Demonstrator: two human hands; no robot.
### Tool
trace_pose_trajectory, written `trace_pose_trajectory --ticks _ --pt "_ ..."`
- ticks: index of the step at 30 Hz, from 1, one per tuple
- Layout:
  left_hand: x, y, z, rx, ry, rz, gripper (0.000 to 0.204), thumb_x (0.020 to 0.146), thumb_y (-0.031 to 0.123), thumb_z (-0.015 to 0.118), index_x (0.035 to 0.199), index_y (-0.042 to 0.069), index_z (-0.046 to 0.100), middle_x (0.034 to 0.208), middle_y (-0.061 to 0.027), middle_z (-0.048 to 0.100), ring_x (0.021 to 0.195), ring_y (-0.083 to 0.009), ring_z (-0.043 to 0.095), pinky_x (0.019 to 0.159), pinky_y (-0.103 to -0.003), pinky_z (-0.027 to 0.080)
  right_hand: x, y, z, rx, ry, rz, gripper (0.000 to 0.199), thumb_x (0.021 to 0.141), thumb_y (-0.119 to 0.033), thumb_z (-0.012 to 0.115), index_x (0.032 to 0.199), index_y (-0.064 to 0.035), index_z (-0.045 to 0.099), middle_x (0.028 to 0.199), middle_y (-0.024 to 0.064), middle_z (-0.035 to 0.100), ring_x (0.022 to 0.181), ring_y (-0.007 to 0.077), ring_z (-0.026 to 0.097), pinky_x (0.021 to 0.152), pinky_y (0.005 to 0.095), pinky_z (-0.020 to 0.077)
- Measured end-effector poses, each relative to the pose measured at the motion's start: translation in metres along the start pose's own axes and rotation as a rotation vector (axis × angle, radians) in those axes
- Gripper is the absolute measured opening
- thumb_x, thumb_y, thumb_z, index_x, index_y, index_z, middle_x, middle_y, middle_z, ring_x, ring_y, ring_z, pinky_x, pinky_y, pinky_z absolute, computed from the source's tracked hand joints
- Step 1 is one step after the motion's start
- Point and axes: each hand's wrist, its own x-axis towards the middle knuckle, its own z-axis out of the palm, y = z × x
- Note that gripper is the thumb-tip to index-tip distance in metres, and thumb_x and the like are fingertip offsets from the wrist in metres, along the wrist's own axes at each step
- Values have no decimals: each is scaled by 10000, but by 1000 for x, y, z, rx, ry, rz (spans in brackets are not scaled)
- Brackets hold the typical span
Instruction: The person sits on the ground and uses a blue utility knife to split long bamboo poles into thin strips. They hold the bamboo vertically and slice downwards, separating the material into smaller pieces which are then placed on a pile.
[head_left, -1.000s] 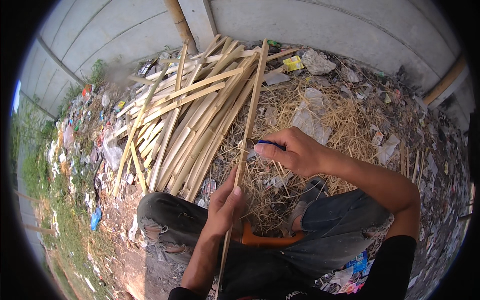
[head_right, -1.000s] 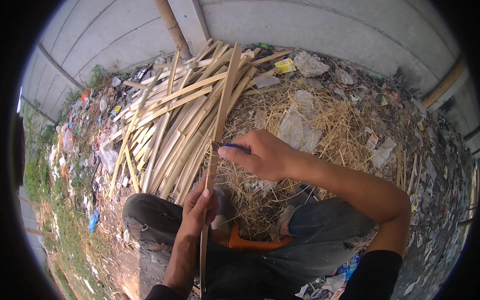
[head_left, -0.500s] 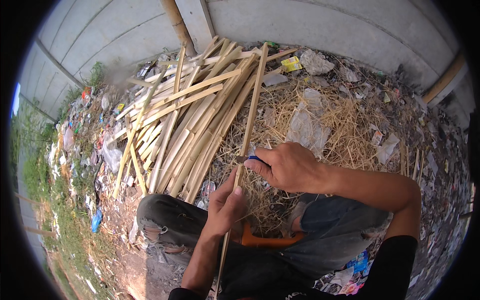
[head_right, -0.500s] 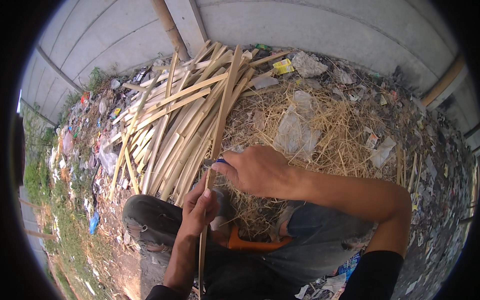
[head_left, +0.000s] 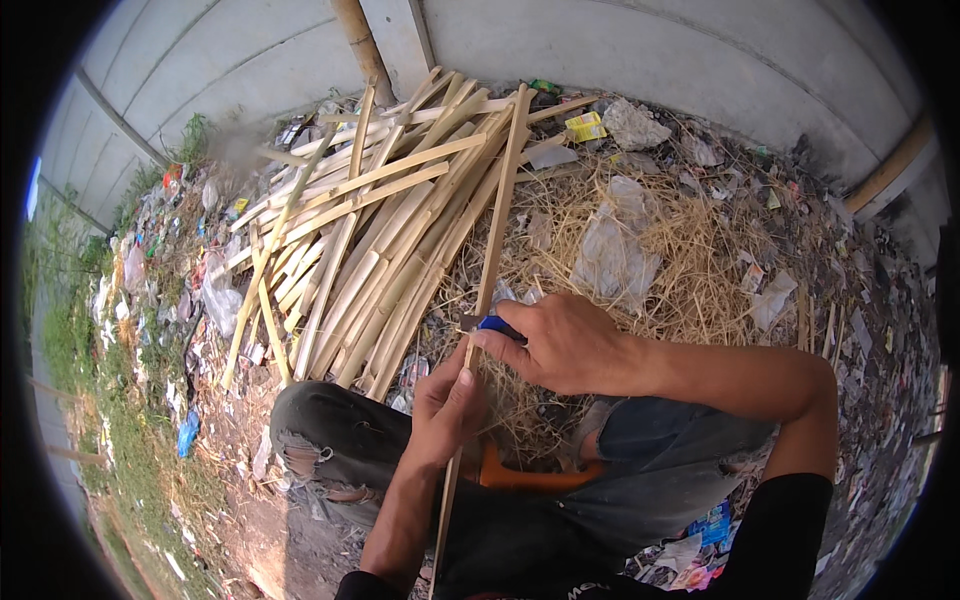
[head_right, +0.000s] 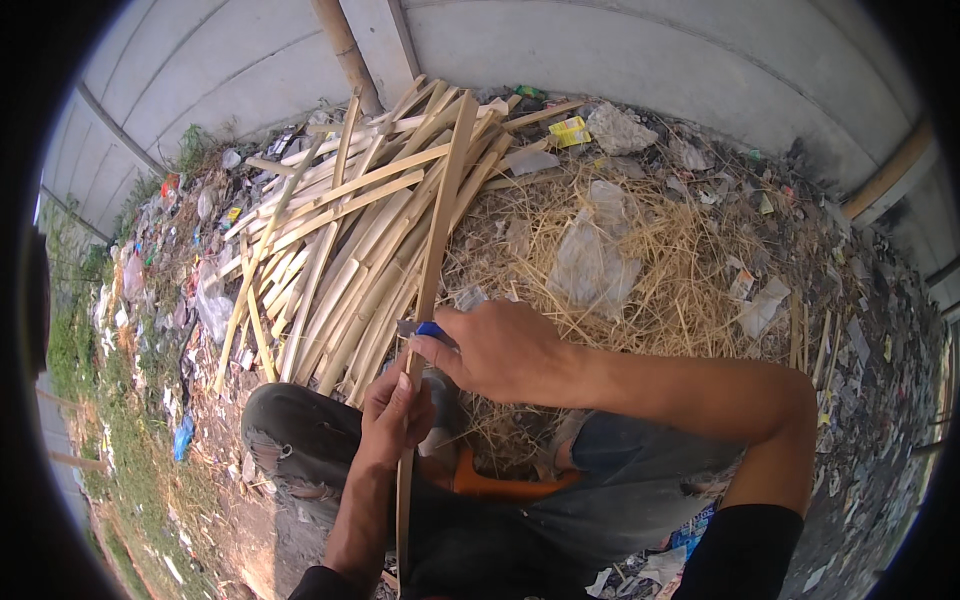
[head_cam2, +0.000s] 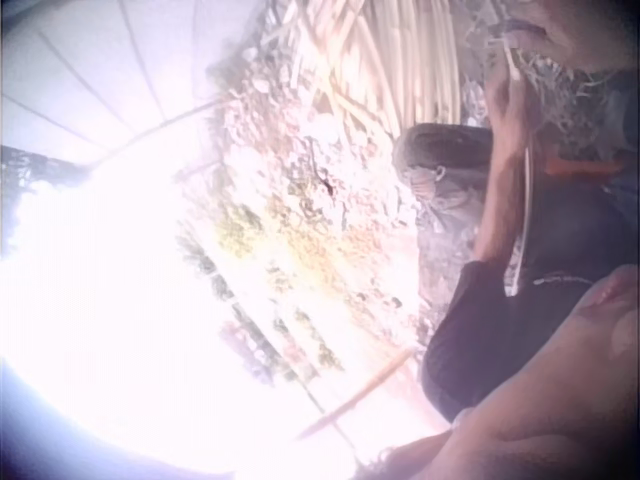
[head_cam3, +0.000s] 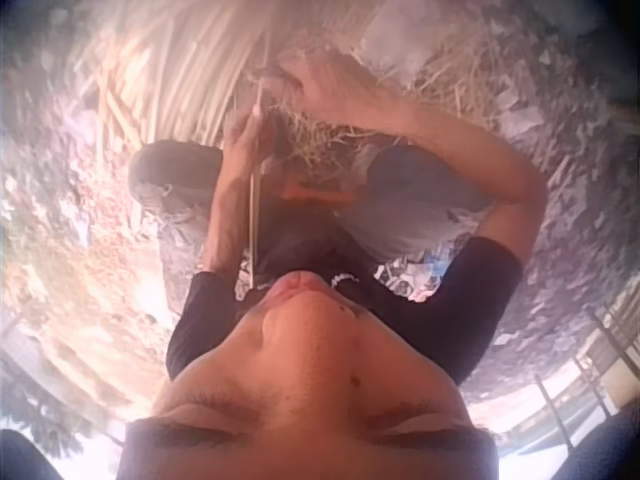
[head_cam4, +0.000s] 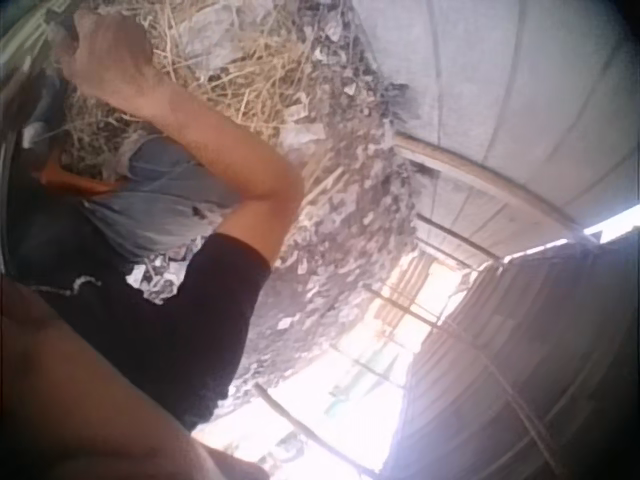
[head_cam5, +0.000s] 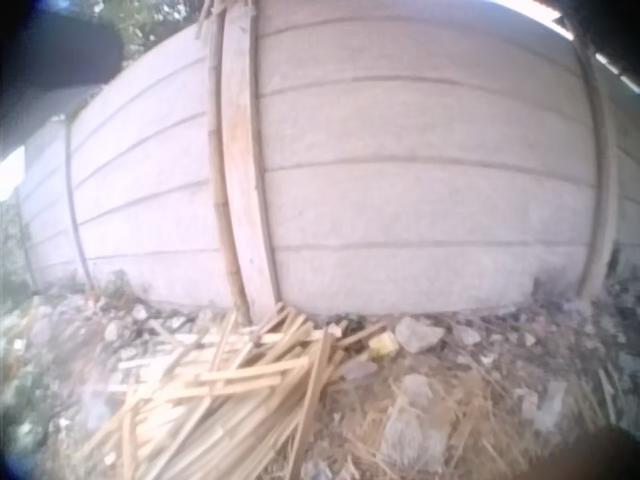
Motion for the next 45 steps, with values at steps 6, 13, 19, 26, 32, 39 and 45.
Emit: trace_pose_trajectory --ticks 6,13,19,26,32,39,45 --pt "0 -5 -5 38 -38 42 609 1069 403 500 1557 64 365 622 64 337 445 -38 324 396 -207 262 5 -8 -11 -15 -108 104 562 986 -553 550 870 -27 712 616 191 649 604 374 684 579 474 535" --pt "-1 -2 -1 75 -26 36 621 1072 394 498 1569 58 339 619 60 367 452 -33 315 403 -207 262 19 13 -16 273 -404 209 615 987 -554 524 784 -3 708 651 233 630 719 383 690 704 488 519" --pt "-1 -1 1 61 2 25 639 1065 415 507 1571 62 339 622 66 356 468 -33 321 416 -206 254 13 18 -14 194 -147 25 628 948 -592 601 672 -30 654 531 138 576 490 304 585 542 411 473" --pt "3 -2 4 23 21 20 556 1055 420 527 1464 48 465 629 74 341 471 -31 316 417 -206 237 4 3 -15 -97 -104 29 581 955 -589 554 779 -59 716 621 172 664 605 381 697 592 472 554" --pt "2 2 6 51 29 23 459 1046 445 536 1263 42 567 625 68 364 458 -29 310 408 -207 233 13 16 -9 196 -324 81 649 983 -593 528 708 -27 687 534 146 571 534 306 607 565 429 484" --pt "2 0 5 47 -24 52 515 1030 483 546 1276 31 581 632 53 400 468 -34 342 405 -221 253 20 24 -26 444 -739 137 737 989 -635 505 637 -2 646 516 52 456 522 179 468 534 399 392" --pt "1 0 11 144 25 102 602 1027 517 527 1382 31 543 629 30 412 433 -58 353 384 -229 260 21 22 -32 401 -1073 81 704 974 -624 571 609 -24 601 507 13 400 520 144 416 526 368 353"
